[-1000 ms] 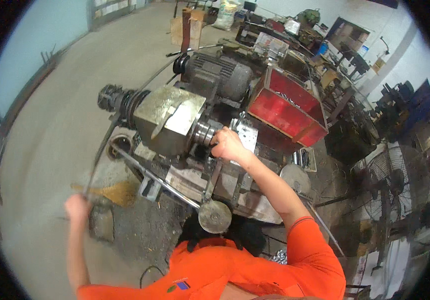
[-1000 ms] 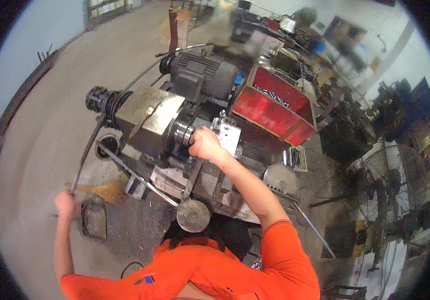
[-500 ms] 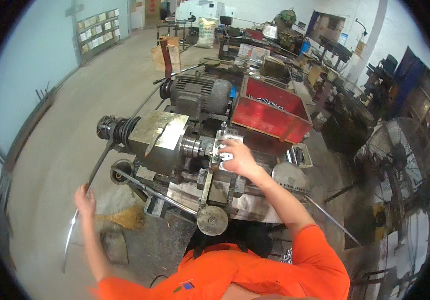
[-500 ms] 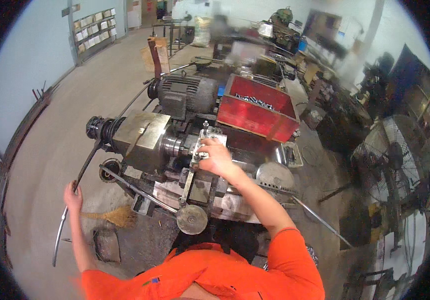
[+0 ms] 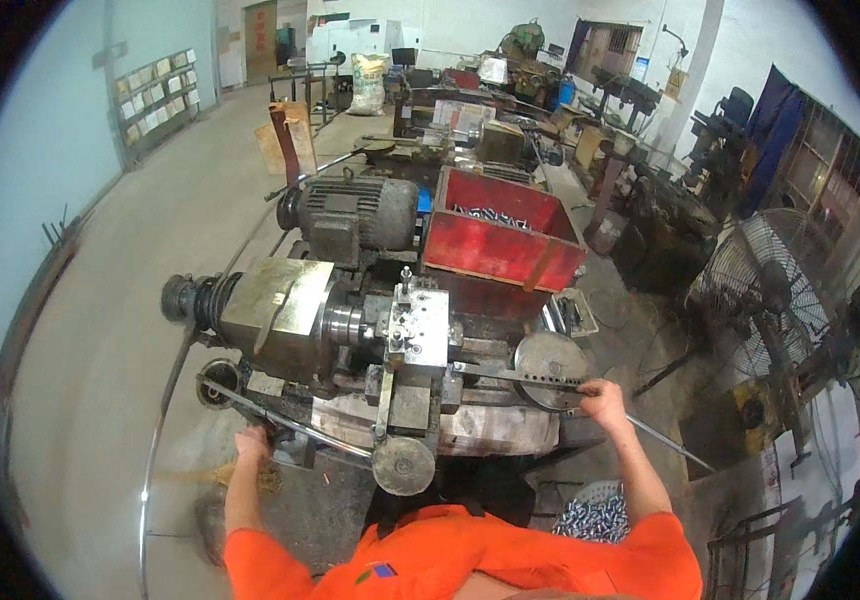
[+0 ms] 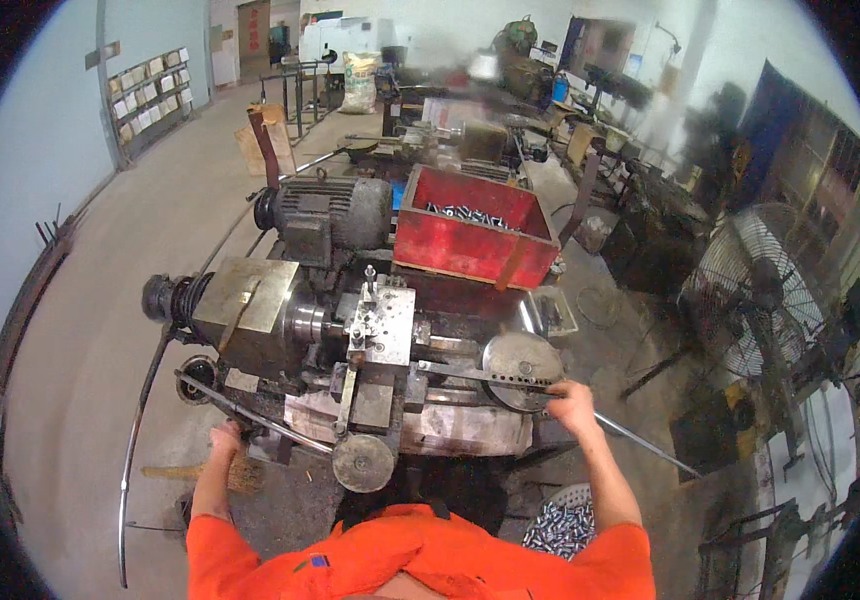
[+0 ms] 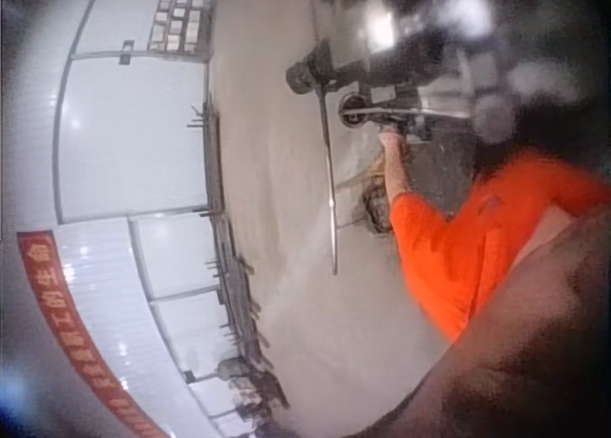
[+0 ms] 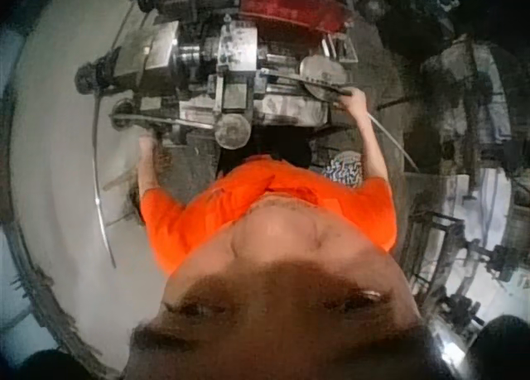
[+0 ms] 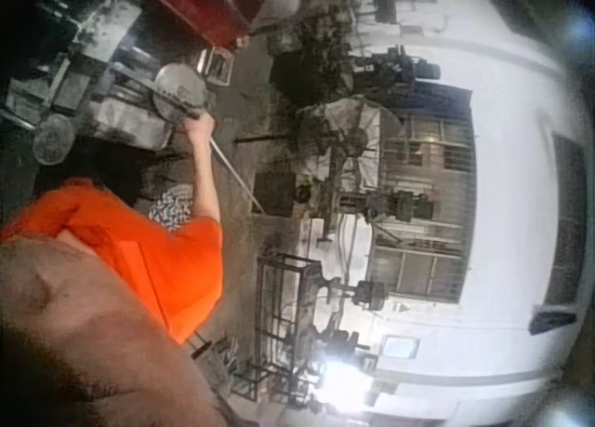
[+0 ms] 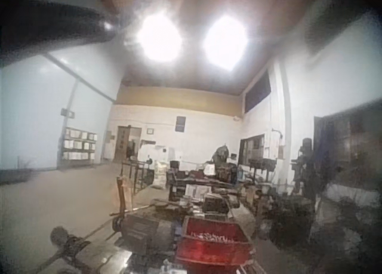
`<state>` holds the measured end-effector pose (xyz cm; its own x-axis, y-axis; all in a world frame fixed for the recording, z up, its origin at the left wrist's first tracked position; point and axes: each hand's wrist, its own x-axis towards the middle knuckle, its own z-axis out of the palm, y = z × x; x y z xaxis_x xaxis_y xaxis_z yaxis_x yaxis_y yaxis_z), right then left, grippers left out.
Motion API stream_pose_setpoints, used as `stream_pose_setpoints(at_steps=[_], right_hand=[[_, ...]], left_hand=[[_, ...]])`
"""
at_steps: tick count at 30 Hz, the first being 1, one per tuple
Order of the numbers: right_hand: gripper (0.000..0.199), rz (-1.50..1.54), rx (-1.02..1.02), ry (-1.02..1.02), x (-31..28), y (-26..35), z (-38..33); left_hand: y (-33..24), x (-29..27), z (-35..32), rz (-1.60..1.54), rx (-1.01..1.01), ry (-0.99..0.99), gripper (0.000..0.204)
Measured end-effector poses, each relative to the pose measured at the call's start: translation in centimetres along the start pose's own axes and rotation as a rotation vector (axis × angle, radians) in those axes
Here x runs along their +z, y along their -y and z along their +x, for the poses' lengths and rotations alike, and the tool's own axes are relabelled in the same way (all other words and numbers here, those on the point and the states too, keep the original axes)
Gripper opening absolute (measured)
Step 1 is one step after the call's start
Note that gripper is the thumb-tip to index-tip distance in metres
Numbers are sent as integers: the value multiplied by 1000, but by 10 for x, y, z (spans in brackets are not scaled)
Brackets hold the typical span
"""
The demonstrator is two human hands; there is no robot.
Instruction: The person operates a metal cutting machine, repeatedly inserting metal rods into the chuck, activating the cutting cycle, and removing the cut pieces. The cut metal pieces are collected in a red bin above the machine.
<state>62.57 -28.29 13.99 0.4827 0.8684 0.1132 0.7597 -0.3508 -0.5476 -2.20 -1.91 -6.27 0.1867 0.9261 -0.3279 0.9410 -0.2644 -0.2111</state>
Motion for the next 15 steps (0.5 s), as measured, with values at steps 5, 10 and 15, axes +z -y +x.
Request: stream_pose_setpoints(at_steps=[5, 10, 15], right_hand=[[53, -332, 45, -214, -11, -89, -32], [50, -650, 322, -123, -21, -182, -74], [25, -775, 391, -177, -6, -178, -92]], left_hand=[[26, 21, -4, -344, -58, -182, 46], [57, -12, -20, -1183, -194, -261, 44], [38, -81, -44, -1667, -331, -393, 50]])
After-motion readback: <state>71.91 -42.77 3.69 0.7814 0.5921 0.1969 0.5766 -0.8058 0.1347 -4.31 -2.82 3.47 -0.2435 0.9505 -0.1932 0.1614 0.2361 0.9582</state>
